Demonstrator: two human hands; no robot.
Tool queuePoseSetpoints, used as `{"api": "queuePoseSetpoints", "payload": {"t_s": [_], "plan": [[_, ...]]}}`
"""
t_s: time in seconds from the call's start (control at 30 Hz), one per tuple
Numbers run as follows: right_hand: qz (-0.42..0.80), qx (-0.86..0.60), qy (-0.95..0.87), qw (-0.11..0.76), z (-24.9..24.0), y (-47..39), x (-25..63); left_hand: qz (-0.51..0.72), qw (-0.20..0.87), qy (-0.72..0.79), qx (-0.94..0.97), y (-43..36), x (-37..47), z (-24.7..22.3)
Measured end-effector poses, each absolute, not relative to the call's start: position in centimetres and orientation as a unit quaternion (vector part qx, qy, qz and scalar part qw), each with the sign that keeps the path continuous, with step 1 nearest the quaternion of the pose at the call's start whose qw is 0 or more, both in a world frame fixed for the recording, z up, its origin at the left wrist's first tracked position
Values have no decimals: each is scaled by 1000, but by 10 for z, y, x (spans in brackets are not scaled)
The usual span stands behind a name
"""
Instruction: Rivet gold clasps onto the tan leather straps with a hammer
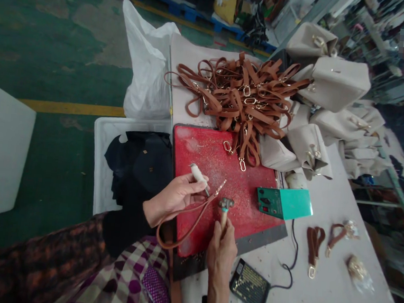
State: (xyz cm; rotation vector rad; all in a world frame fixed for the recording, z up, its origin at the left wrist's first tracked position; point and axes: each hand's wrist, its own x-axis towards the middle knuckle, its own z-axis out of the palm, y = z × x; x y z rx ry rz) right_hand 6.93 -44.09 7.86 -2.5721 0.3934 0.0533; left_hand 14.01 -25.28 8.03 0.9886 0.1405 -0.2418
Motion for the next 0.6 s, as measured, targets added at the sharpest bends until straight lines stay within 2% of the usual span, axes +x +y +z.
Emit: {"api": "queuePoseSetpoints", "payload": {"t_s": [0.13, 0.23, 0.43, 0.6], "plan": [[5, -934, 179, 308, 96, -438, 58, -2, 741, 13, 671, -262, 138, 59], [-6, -932, 171, 319, 120, -431, 47, 38, 678, -37, 733, -269, 136, 50], [16, -958, 113, 264, 151, -416, 49, 96, 620, -117, 770, -283, 134, 40], [25, -962, 103, 251, 172, -417, 54, 121, 597, -144, 780, -286, 135, 33]]}}
